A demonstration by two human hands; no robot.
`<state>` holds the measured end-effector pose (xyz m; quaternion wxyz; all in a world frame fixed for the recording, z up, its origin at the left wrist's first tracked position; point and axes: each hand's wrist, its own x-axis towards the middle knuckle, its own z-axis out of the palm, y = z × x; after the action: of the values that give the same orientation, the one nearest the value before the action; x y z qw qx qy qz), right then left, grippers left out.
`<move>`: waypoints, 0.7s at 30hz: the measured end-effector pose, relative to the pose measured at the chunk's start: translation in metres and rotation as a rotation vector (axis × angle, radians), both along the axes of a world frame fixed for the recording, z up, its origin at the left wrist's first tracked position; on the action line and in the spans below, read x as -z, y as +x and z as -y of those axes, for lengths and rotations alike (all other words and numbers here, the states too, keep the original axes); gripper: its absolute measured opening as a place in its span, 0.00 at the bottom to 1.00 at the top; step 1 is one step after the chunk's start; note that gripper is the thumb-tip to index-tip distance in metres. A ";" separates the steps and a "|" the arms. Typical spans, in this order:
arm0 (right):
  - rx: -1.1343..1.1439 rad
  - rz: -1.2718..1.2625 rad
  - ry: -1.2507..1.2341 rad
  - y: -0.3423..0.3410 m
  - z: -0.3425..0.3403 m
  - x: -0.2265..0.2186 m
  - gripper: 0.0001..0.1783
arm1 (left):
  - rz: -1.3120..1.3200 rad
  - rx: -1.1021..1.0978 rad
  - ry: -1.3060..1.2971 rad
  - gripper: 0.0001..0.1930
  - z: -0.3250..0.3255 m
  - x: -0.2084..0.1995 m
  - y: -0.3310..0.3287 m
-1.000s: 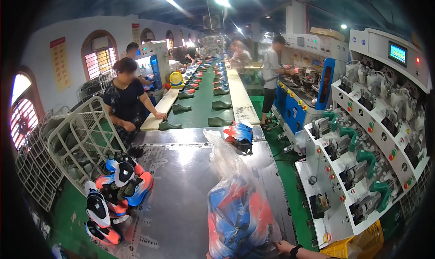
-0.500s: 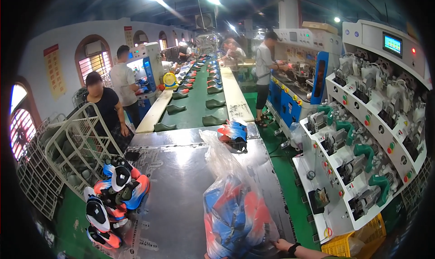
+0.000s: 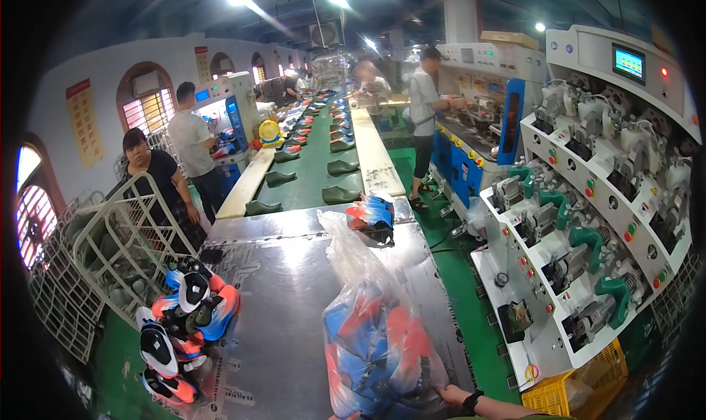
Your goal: Organizing shoe upper components and loading them into an automated industrial processing machine.
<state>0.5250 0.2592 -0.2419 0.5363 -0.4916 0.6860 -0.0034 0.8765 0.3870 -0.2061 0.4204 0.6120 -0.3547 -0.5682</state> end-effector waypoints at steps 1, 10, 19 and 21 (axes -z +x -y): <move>-0.085 -0.006 -0.108 -0.007 0.005 0.008 0.35 | -0.009 -0.015 0.027 0.19 0.003 -0.008 0.004; -0.293 0.597 -0.469 0.011 0.097 -0.330 0.21 | 0.191 -0.265 -0.247 0.14 0.051 -0.251 0.017; 0.071 0.822 -0.633 0.079 0.253 -0.432 0.21 | -0.077 -0.440 -0.674 0.13 0.239 -0.316 0.108; 0.050 0.914 -0.878 0.089 0.250 -0.484 0.21 | -0.079 -0.487 -0.858 0.13 0.247 -0.381 0.106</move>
<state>0.6144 0.0095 0.2419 0.5234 -0.5986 0.3337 -0.5064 0.9820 0.1395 0.1749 0.7683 0.4267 -0.3872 -0.2788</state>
